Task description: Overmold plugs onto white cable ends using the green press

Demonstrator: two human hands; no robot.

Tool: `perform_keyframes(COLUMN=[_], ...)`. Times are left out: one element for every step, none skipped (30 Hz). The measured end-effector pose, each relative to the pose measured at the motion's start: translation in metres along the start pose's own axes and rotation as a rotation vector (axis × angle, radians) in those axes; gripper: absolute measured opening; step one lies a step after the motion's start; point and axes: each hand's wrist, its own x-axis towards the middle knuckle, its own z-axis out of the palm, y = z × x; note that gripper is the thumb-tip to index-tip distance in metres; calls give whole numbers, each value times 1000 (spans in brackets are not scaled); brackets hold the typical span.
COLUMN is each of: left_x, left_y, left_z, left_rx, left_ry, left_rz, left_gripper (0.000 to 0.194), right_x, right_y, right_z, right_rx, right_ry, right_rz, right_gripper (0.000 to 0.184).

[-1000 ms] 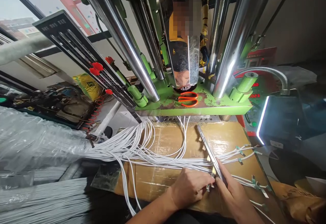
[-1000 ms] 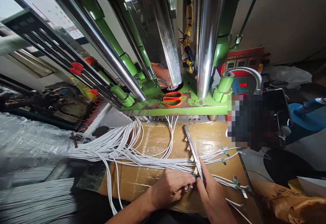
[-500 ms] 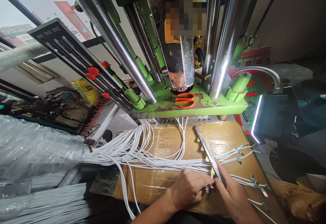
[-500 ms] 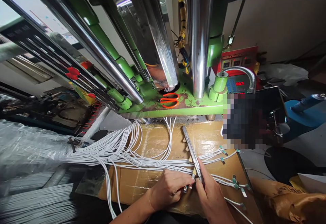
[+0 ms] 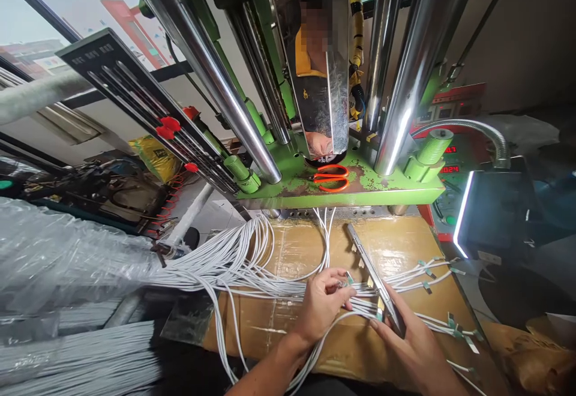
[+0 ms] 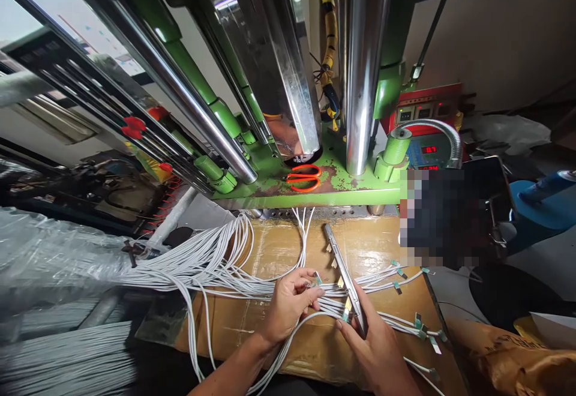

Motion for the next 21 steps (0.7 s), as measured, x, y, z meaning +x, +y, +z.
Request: perform_keyframes(left_x=[1, 1, 0, -1, -2, -2, -2, -2, -1, 1, 3, 5, 8, 10, 13, 15, 17, 19, 20, 21, 21], left_y=[-2, -3, -4, -4, -5, -5, -6, -7, -8, -8, -9, -10, -11, -12, -13, -14, -15, -16, -17, -18, -19], left_z=[0, 0, -1, -1, -1, -2, -3, -3, -4, -5, -5, -5, -4, -4, -3, -3, -2, -2, -2, -1, -1], left_rx=[17, 43, 69, 99, 140, 196, 265, 343, 416, 470, 500, 513, 518, 518, 515, 510, 504, 500, 501, 509, 523], left_ry=[13, 9, -16, -53, -90, -120, -144, -164, -179, -192, -209, -226, -235, -238, -235, -231, -223, -217, -215, -214, -214], left_rz=[14, 48, 86, 126, 169, 217, 270, 330, 397, 468, 534, 589, 633, 665, 694, 724, 756, 787, 815, 837, 854], left_gripper=[28, 28, 26, 24, 23, 22, 21, 19, 18, 17, 18, 19, 20, 20, 20, 20, 19, 19, 19, 20, 21], right_x=[0, 1, 1, 1, 1, 2, 2, 2, 2, 2, 2, 2, 2, 2, 2, 2, 2, 2, 2, 2, 2], right_y=[0, 0, 0, 0, -1, -2, -3, -4, -4, -4, -3, -2, -1, 1, 3, 4, 5, 6, 6, 6, 5], right_z=[0, 0, -1, -1, -1, -1, -1, -1, -1, -1, -1, -1, 0, 1, 1, 2, 3, 3, 3, 3, 3], right_rx=[11, 20, 25, 29, 32, 35, 38, 46, 56, 68, 79, 88, 97, 104, 107, 110, 109, 107, 104, 100, 96], right_ry=[0, -2, -4, -7, -8, -6, -3, 0, 4, 5, 7, 9, 12, 15, 17, 20, 22, 23, 22, 22, 22], right_rz=[3, 10, 18, 26, 30, 32, 33, 30, 24, 19, 16, 17, 20, 25, 32, 39, 41, 40, 34, 28, 21], right_gripper=[82, 83, 84, 85, 85, 86, 86, 86, 86, 87, 86, 86, 86, 86, 86, 86, 86, 86, 86, 85, 85])
